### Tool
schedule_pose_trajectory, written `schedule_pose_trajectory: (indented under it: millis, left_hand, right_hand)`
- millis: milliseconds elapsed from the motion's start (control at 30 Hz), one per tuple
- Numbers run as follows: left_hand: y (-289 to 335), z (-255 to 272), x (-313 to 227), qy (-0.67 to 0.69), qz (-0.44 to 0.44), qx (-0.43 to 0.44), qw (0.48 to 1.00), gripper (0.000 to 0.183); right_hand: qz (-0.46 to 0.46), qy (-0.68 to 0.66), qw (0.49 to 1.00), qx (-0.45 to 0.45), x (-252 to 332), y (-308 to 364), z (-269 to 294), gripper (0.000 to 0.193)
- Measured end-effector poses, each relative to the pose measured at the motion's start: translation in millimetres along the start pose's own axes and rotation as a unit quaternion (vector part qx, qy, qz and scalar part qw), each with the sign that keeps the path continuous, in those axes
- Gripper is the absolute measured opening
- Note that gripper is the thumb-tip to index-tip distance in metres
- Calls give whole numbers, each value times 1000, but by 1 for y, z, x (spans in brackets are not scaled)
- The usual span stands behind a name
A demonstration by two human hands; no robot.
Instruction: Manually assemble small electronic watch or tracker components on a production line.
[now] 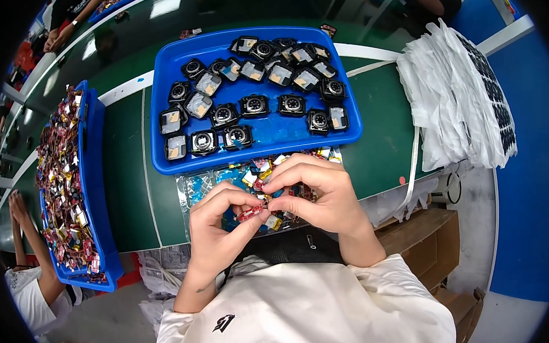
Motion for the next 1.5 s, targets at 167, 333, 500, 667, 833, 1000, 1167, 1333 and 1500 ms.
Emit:
schedule_pose_trajectory:
  millis: [167, 333, 500, 667, 833, 1000, 1167, 1333, 1500]
  left_hand:
    - [-1, 0, -5, -66, -33, -34, 997, 13]
    - [-3, 2, -8, -107, -95, -32, 989, 11]
    - [1, 3, -5, 81, -2, -35, 996, 8]
    - [0, 2, -4, 41, 3, -26, 999, 7]
    - [3, 1, 4, 113, 18, -12, 993, 10]
    - [2, -1, 8, 127, 16, 40, 991, 10]
    - [5, 1, 9, 151, 70, 24, 986, 7]
    - [7, 6, 18, 166, 85, -28, 982, 11]
    - [0, 5, 23, 189, 71, -66, 977, 12]
  right_hand:
    - [10, -13, 1000, 25, -3, 4, 1, 18]
    - [-70, -133, 989, -11, -9, 8, 2, 12]
    - [-105, -277, 955, -32, -6, 8, -6, 9]
    - [-142, -366, 920, 0, -15, 13, -10, 6]
    - [-178, -348, 920, 20, -11, 14, -11, 7]
    - [-179, -255, 949, -42, -12, 15, -16, 5]
    - [38, 111, 989, -86, 0, 0, -6, 8]
    - [3, 248, 969, 20, -4, -4, 0, 12]
    - [21, 359, 913, 193, 8, -38, 4, 21]
Point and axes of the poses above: each hand's wrist, its own y-axis away from the middle knuckle, its own z-axis out of the back of the hand, x = y × z, the point moved 3 cm from there along -y, towards the middle knuckle, and after that the axes turned 10 degrees about -y, right-handed, at the moved point
